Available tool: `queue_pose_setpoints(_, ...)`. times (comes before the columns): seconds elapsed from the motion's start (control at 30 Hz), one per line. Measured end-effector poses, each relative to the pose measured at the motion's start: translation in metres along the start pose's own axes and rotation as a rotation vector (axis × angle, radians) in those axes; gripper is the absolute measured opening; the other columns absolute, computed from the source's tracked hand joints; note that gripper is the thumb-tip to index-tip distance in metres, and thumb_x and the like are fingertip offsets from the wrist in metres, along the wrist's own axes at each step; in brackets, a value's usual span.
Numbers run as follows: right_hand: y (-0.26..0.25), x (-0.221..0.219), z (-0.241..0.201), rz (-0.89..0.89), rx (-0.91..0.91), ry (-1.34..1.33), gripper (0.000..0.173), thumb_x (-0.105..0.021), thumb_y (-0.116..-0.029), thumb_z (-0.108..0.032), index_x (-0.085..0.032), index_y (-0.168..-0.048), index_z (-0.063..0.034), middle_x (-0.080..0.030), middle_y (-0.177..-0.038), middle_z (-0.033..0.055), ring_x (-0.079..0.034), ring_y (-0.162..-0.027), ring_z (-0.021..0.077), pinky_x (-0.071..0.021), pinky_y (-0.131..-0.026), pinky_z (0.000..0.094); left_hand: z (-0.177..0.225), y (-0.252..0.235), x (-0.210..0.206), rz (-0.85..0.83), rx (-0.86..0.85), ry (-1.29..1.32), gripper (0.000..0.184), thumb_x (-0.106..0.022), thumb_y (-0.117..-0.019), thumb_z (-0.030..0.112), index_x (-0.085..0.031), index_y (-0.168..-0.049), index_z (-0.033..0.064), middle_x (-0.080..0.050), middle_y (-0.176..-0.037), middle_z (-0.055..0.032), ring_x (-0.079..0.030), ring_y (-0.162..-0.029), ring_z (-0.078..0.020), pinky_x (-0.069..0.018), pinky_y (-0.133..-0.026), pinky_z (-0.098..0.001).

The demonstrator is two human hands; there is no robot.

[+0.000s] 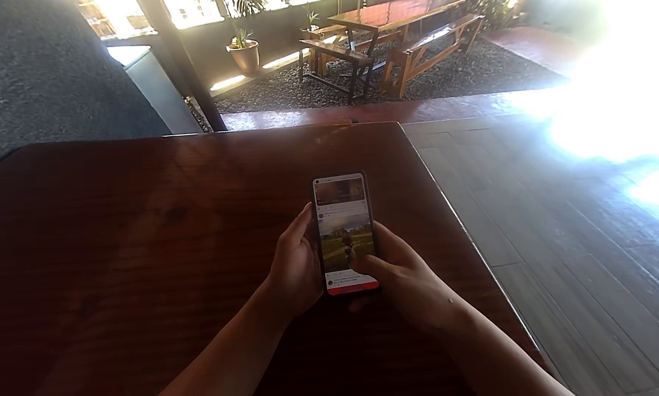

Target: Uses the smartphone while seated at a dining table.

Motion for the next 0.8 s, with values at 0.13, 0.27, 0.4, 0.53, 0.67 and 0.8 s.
queue_pose_setpoints(0.13,0.0,0.0,0.0001,-0.003,0.002,0.003,0.035,-0.054,-0.0998,-0.004,-0.054,-0.134,-0.0114,-0.069,-0.112,0.0188,-0.074,-0.091,0.0297,-0.0655,-0.066,0.0407,0.0002,0.0003,-0.0003,0.001,0.002,0.007,0.058,-0.02,-0.1079,0.055,-0.058,-0.137,0.0217,-0.066,-0.126,-0.0117,-0.066,-0.115,-0.0246,-0.0554,-0.095,-0.0484)
queue_pose_setpoints(0.27,0.0002,-0.0004,-0.0002,0.001,-0.002,0.004,0.035,-0.054,-0.0998,-0.005,-0.054,-0.134,-0.0119,-0.069,-0.112,0.0184,-0.074,-0.091,0.0293,-0.0653,-0.066,0.0399,0.0001,0.0001,0.0001,-0.005,-0.004,0.004,0.059,-0.02,-0.1078,0.055,-0.057,-0.138,0.0215,-0.065,-0.127,-0.0122,-0.065,-0.116,-0.0251,-0.0547,-0.097,-0.0487)
queue_pose_setpoints(0.4,0.0004,0.0001,0.0,-0.006,-0.005,0.0,0.035,-0.054,-0.0997,-0.005,-0.054,-0.134,-0.0121,-0.069,-0.113,0.0186,-0.074,-0.092,0.0293,-0.0653,-0.066,0.0398,-0.0002,0.0002,-0.0001,-0.001,0.0,0.001,0.059,-0.02,-0.1079,0.055,-0.057,-0.139,0.0214,-0.064,-0.129,-0.0121,-0.064,-0.118,-0.0254,-0.0541,-0.097,-0.0494)
queue_pose_setpoints(0.53,0.0,0.0003,-0.0002,-0.008,-0.01,-0.001,0.034,-0.054,-0.1004,-0.006,-0.054,-0.134,-0.012,-0.069,-0.113,0.0185,-0.074,-0.092,0.0292,-0.0653,-0.067,0.0398,-0.0002,-0.0002,0.0005,0.001,0.001,0.011,0.059,-0.021,-0.1078,0.055,-0.058,-0.137,0.0205,-0.066,-0.126,-0.0123,-0.065,-0.116,-0.0252,-0.0551,-0.096,-0.0488)
queue_pose_setpoints(0.67,0.0005,0.0001,-0.0002,0.002,-0.008,0.006,0.033,-0.053,-0.1002,-0.005,-0.055,-0.133,-0.0113,-0.07,-0.112,0.0184,-0.074,-0.09,0.0289,-0.0652,-0.065,0.0398,0.0004,0.0005,-0.0018,0.019,-0.004,0.0,0.058,-0.02,-0.1081,0.054,-0.058,-0.138,0.0223,-0.066,-0.127,-0.011,-0.065,-0.116,-0.0245,-0.0551,-0.096,-0.0489)
queue_pose_setpoints(0.8,0.0003,0.0,-0.0005,0.006,-0.002,0.016,0.033,-0.055,-0.0996,-0.006,-0.055,-0.132,-0.0107,-0.07,-0.111,0.0183,-0.074,-0.09,0.0286,-0.0651,-0.065,0.0393,0.0,0.0003,-0.001,-0.005,-0.015,0.01,0.057,-0.02,-0.1083,0.054,-0.058,-0.138,0.0221,-0.066,-0.126,-0.0117,-0.066,-0.114,-0.0245,-0.0555,-0.095,-0.0485)
Point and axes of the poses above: each hand's wrist, its own y-axis away from the middle knuckle, its own x-axis out of the back of the hand, z = x × y, the point moved 1 cm from there along -y, towards the middle knuckle
